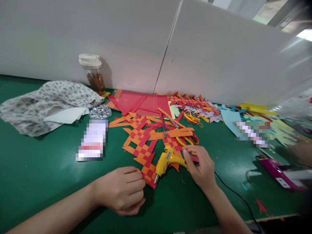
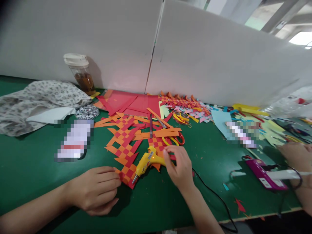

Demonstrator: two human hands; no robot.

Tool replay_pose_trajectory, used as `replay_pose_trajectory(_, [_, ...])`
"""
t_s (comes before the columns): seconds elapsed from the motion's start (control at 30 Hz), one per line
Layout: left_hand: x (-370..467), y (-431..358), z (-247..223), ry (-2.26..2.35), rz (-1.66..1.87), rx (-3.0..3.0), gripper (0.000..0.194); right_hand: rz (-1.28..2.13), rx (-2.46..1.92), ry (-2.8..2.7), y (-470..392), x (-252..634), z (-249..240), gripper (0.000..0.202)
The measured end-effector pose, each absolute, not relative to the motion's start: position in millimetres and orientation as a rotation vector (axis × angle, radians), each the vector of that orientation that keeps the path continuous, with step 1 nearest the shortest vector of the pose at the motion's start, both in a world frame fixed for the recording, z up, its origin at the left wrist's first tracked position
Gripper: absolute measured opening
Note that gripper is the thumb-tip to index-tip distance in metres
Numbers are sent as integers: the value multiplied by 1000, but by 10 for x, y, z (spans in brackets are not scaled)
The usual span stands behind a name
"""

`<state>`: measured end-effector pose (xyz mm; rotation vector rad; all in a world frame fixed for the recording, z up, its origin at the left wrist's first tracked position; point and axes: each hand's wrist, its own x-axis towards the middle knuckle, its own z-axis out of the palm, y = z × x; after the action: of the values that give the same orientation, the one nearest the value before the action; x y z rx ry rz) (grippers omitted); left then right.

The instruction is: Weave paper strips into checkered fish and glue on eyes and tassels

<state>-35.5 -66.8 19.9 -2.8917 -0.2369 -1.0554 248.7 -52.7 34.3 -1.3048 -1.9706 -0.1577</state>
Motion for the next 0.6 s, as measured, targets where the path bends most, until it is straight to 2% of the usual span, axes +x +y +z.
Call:
replay_pose_trajectory(0.2, [-331,-683,238,-277,-1105,-2832,26,-263,-1770,-1729,306,2990,396,24])
replay_pose_trajectory(0.4, [-320,-683,232,-294,-1113,-2843,25,-164,-2079,-1641,993,3576,332,18])
replay_pose_trajectory(0.6, [-324,-676,215,-282,-1115,-2869,25,-109,-2189,-1600,1065,3810,215,22])
